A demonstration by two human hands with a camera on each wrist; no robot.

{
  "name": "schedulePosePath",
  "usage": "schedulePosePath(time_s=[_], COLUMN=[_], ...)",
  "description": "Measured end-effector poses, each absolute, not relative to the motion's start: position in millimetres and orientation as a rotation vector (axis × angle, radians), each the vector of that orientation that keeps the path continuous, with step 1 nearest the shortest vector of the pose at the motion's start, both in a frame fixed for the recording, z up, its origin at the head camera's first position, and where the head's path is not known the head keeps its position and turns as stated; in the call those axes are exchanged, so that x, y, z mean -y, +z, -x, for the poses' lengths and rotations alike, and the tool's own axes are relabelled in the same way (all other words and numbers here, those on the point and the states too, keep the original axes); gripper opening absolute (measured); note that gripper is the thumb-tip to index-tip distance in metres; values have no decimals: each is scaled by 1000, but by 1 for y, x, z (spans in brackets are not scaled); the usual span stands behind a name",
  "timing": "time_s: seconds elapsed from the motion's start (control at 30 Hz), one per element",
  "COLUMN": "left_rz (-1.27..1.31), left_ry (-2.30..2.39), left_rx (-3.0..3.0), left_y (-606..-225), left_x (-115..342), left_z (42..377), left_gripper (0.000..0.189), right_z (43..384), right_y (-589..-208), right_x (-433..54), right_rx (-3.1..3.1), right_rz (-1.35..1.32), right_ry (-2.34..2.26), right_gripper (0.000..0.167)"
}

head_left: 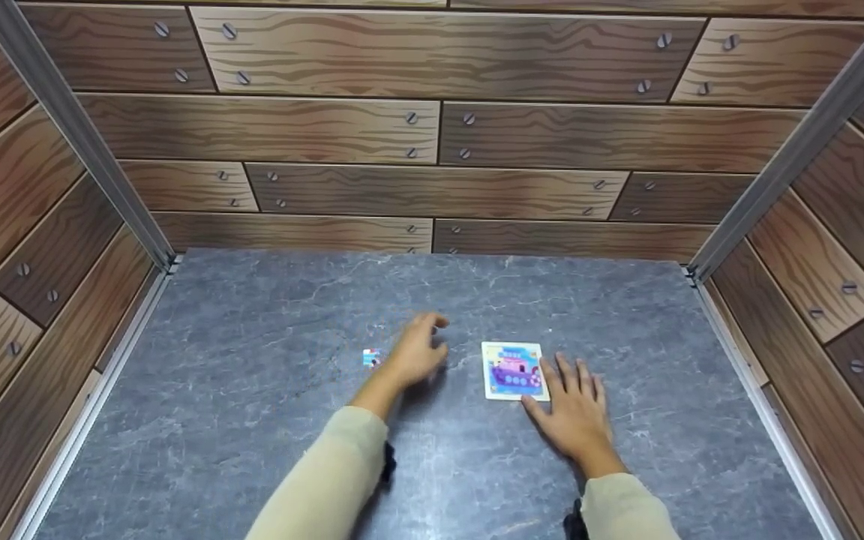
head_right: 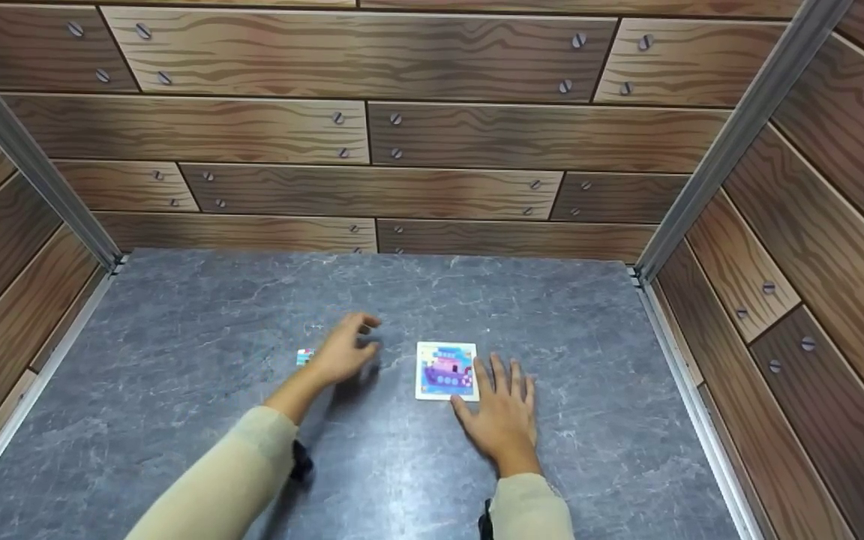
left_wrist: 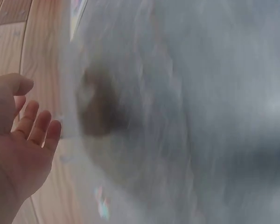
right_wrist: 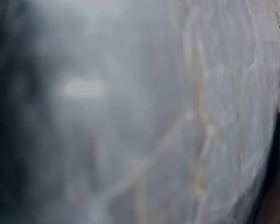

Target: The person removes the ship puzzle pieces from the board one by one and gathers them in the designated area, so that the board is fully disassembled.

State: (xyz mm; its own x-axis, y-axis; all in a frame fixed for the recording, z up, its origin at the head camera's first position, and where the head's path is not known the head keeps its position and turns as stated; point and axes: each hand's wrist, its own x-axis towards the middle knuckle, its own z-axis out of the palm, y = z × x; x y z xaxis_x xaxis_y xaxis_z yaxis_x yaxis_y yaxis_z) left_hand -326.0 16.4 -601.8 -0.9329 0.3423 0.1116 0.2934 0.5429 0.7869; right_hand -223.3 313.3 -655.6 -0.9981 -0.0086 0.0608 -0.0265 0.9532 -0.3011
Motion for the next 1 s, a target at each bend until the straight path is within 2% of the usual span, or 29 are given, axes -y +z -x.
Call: schedulePosePath(time_s=[0.43,0.67,1.0], left_rz=[-583,-427,-479], left_ry=[1282,1232,1129], left_rx=[-2734,-2797,-2827], left_y=[-630,-636,-636], left_x=[-93,-103,-105], left_z=[313,315,311], left_gripper=[36,38,39], right_z=[224,223,221], right_y=[-659,-658,-658], right_x=[-315,-314,-314], right_rx=[3051,3035,3021], right_rz=[-25,-27,-32], right_ry=[492,496,485], right_gripper=[86,85,84])
